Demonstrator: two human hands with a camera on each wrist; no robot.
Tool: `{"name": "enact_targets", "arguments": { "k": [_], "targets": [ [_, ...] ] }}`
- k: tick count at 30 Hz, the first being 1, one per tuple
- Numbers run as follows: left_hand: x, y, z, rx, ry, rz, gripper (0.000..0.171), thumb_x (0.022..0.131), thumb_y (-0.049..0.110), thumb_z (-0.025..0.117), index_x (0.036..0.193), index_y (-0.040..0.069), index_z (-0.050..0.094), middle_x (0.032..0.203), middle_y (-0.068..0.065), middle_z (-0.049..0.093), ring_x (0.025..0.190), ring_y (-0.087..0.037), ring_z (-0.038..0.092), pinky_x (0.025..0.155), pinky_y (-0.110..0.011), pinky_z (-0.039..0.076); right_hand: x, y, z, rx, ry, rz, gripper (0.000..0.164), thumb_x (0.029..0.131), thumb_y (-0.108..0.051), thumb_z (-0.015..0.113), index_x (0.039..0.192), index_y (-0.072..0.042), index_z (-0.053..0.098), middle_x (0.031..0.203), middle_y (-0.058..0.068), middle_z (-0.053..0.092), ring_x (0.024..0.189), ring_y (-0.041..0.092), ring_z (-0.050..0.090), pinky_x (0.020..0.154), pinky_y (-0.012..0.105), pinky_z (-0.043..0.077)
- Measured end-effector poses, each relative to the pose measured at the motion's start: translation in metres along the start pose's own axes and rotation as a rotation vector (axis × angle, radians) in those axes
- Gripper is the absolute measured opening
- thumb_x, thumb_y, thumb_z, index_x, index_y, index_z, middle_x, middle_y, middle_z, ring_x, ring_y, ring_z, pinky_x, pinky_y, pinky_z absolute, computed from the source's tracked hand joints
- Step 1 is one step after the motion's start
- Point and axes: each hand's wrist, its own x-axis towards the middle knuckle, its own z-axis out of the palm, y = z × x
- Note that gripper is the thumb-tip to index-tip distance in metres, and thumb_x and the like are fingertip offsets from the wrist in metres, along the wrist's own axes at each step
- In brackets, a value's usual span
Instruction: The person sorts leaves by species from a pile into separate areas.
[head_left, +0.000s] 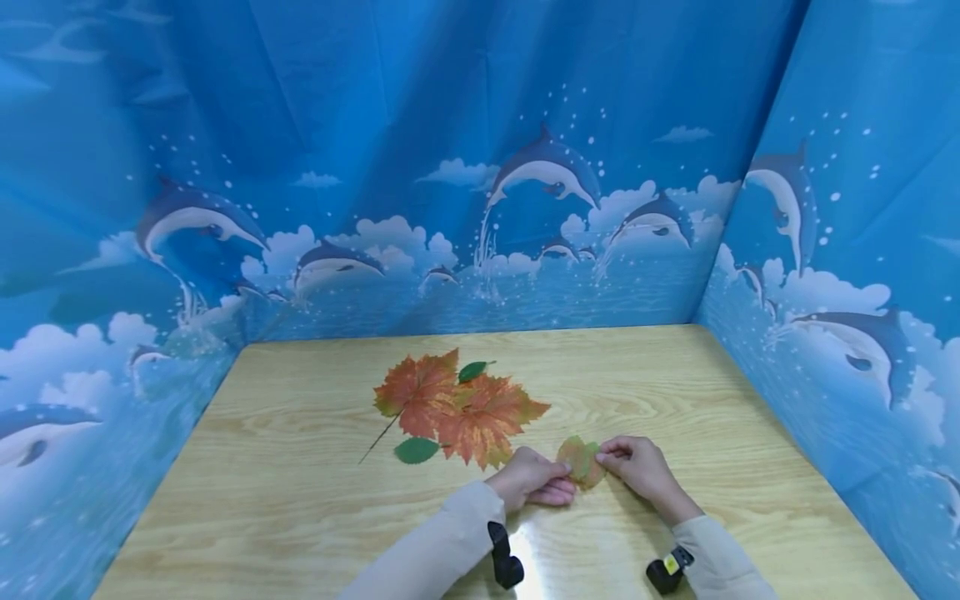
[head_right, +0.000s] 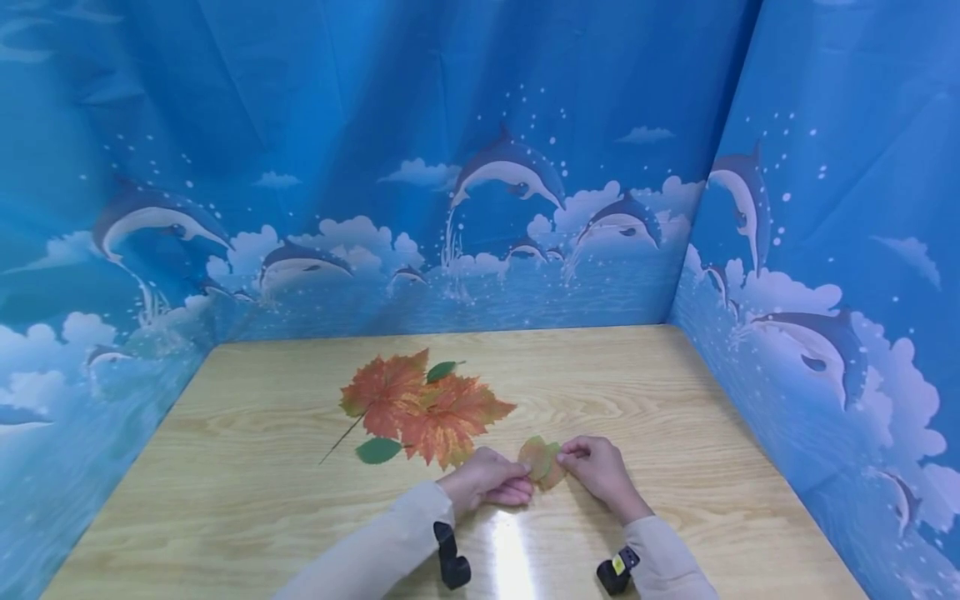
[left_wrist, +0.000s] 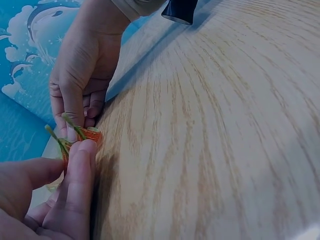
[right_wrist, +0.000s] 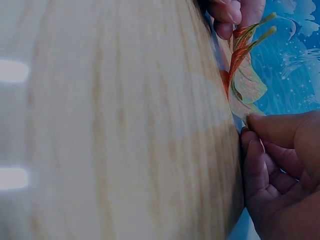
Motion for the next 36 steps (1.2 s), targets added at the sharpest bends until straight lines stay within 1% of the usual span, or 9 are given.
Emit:
{"name": "enact_targets", "arguments": {
  "k": [7, 12, 18, 22, 27, 31, 34, 36],
  "targets": [
    [0.0, -0.001, -0.001, 0.011, -0.009, 0.009, 0.021, 0.09, 0.016, 0.067, 0.083, -0.003, 0.07, 0.072, -0.014, 0.071, 0.057, -0.012, 0.068, 0.058, -0.024, 0.056, 0.001, 0.0, 0.0, 0.003, 0.006, 0.004, 0.013, 0.084, -0.008, 0.071, 0.093, 0.001, 0.07, 0.081, 0.005, 0.068, 0.071, 0.012, 0.057, 0.061, 0.022, 0.045],
    [-0.003, 0.0, -0.002, 0.02, -0.005, 0.002, 0.023, 0.09, 0.018, 0.066, 0.083, -0.003, 0.071, 0.073, -0.013, 0.071, 0.058, -0.012, 0.068, 0.059, -0.024, 0.056, 0.002, 0.0, 0.0, 0.001, -0.001, 0.01, 0.014, 0.085, -0.009, 0.071, 0.094, 0.001, 0.07, 0.082, 0.004, 0.068, 0.071, 0.011, 0.057, 0.061, 0.022, 0.045],
    [-0.006, 0.0, -0.003, 0.023, -0.014, 0.005, 0.024, 0.091, 0.019, 0.065, 0.086, -0.004, 0.071, 0.074, -0.014, 0.072, 0.059, -0.013, 0.069, 0.059, -0.024, 0.056, 0.001, 0.0, 0.001, 0.0, 0.001, 0.011, 0.013, 0.085, -0.01, 0.071, 0.093, 0.0, 0.07, 0.082, 0.004, 0.068, 0.072, 0.012, 0.057, 0.061, 0.022, 0.045],
    [-0.007, -0.002, -0.004, 0.016, -0.018, 0.015, 0.025, 0.091, 0.02, 0.065, 0.086, -0.004, 0.071, 0.074, -0.013, 0.072, 0.06, -0.013, 0.069, 0.06, -0.024, 0.056, 0.001, -0.002, 0.001, 0.007, -0.002, 0.006, 0.015, 0.085, -0.01, 0.071, 0.094, 0.001, 0.07, 0.082, 0.004, 0.068, 0.072, 0.013, 0.057, 0.061, 0.022, 0.045],
    [-0.009, -0.006, -0.006, 0.007, -0.03, 0.044, 0.025, 0.091, 0.02, 0.065, 0.085, -0.003, 0.071, 0.074, -0.012, 0.072, 0.06, -0.013, 0.069, 0.06, -0.024, 0.056, 0.001, -0.002, 0.0, 0.02, 0.001, 0.002, 0.013, 0.084, -0.008, 0.072, 0.093, 0.001, 0.069, 0.082, 0.004, 0.068, 0.071, 0.012, 0.057, 0.061, 0.022, 0.045],
    [-0.014, -0.013, -0.016, 0.022, -0.065, 0.068, 0.024, 0.091, 0.021, 0.065, 0.089, -0.003, 0.071, 0.076, -0.011, 0.072, 0.063, -0.012, 0.069, 0.061, -0.024, 0.056, 0.001, 0.0, 0.001, 0.023, 0.001, 0.003, 0.012, 0.084, -0.007, 0.071, 0.093, 0.0, 0.069, 0.08, 0.004, 0.067, 0.07, 0.011, 0.057, 0.061, 0.022, 0.046],
    [-0.02, -0.016, -0.03, 0.052, -0.079, 0.128, 0.022, 0.09, 0.017, 0.066, 0.094, -0.004, 0.07, 0.079, -0.011, 0.072, 0.068, -0.014, 0.069, 0.065, -0.025, 0.056, 0.002, 0.002, 0.001, 0.019, 0.0, 0.007, 0.011, 0.084, -0.007, 0.071, 0.093, 0.0, 0.069, 0.08, 0.003, 0.067, 0.069, 0.011, 0.057, 0.061, 0.022, 0.045],
    [-0.026, -0.016, -0.041, 0.062, -0.077, 0.175, 0.021, 0.089, 0.013, 0.066, 0.099, -0.005, 0.069, 0.084, -0.013, 0.072, 0.073, -0.017, 0.07, 0.069, -0.027, 0.057, 0.002, 0.003, 0.001, 0.014, -0.001, 0.009, 0.01, 0.084, -0.007, 0.071, 0.093, -0.001, 0.069, 0.08, 0.003, 0.066, 0.07, 0.011, 0.056, 0.061, 0.022, 0.045]
  ]
}}
